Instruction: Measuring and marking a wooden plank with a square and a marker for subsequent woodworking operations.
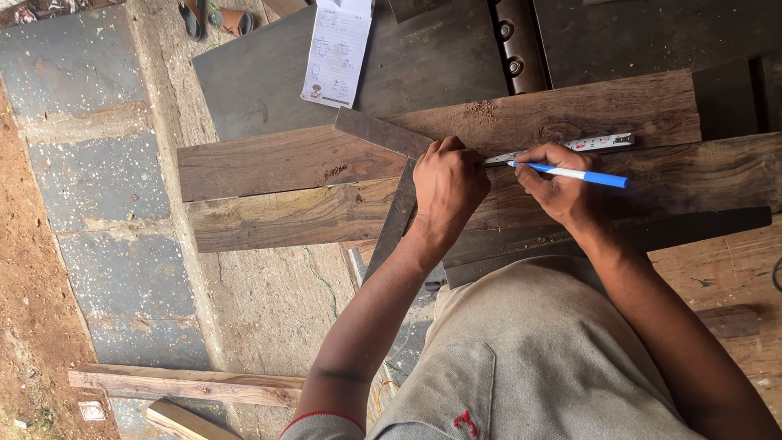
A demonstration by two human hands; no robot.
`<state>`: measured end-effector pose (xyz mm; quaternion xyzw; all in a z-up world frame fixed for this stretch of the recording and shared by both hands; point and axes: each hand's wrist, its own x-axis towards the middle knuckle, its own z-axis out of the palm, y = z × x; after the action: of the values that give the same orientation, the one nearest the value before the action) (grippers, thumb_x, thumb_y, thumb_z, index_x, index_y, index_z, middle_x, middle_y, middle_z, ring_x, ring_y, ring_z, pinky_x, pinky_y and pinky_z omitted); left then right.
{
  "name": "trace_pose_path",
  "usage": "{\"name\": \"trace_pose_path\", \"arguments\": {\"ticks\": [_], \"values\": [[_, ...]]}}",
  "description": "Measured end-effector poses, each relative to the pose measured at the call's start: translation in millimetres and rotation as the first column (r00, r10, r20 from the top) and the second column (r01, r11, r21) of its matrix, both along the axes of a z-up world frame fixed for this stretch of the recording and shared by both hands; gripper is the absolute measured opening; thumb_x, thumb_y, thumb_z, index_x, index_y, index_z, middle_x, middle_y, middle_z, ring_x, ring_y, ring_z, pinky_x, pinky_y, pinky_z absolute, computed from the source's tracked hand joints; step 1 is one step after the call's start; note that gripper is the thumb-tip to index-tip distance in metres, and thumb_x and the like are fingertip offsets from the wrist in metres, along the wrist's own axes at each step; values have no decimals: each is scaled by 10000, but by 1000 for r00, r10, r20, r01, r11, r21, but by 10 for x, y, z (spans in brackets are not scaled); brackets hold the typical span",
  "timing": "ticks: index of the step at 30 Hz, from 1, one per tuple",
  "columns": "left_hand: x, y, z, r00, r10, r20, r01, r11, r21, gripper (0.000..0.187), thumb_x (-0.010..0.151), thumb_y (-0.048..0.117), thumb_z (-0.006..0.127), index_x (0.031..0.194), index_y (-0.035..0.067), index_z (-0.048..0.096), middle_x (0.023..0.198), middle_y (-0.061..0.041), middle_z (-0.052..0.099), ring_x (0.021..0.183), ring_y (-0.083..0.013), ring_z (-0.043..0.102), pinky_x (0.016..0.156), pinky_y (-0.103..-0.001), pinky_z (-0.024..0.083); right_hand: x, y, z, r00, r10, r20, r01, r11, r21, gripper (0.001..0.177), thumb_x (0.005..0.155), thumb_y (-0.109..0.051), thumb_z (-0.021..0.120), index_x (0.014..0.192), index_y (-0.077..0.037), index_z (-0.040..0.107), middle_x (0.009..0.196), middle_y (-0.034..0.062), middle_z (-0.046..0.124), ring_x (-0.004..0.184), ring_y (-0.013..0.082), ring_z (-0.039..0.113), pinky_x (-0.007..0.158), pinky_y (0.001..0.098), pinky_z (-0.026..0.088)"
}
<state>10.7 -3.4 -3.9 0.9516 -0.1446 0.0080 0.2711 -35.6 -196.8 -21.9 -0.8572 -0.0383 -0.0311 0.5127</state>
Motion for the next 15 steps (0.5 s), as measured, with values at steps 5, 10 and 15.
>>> {"name": "trace_pose_path", "arguments": {"ticks": [5, 10, 15], "values": [[12, -9, -29, 1000, -3, -10, 3, 1000, 3, 100, 784, 104, 740, 823, 135, 826, 872, -59, 708, 877, -237, 687, 768, -377, 570, 2, -16, -13, 1000, 4, -7, -4, 1000, 1, 114, 992, -104, 726, 1012, 8, 730, 745, 72, 732, 622, 107, 707, 509, 209, 518], [3, -3, -22, 1000, -1, -14, 1, 1000, 4, 96, 784, 106, 741, 822, 134, 824, 871, -61, 708, 882, -239, 689, 768, -380, 572, -4, -7, -31, 999, -7, -44, 8, 1000, 19, 118, 988, -106, 723, 1012, 9, 732, 725, 73, 727, 595, 117, 696, 495, 217, 508], [10, 12, 3, 1000, 8, 3, -8, 999, -36, 102, 776, 97, 738, 801, 145, 824, 860, -45, 715, 862, -235, 689, 768, -369, 575, -6, -150, -500, 998, -10, 70, -12, 952, 305, 86, 1007, -61, 643, 962, -6, 690, 808, 107, 727, 603, 93, 693, 496, 222, 564]]}}
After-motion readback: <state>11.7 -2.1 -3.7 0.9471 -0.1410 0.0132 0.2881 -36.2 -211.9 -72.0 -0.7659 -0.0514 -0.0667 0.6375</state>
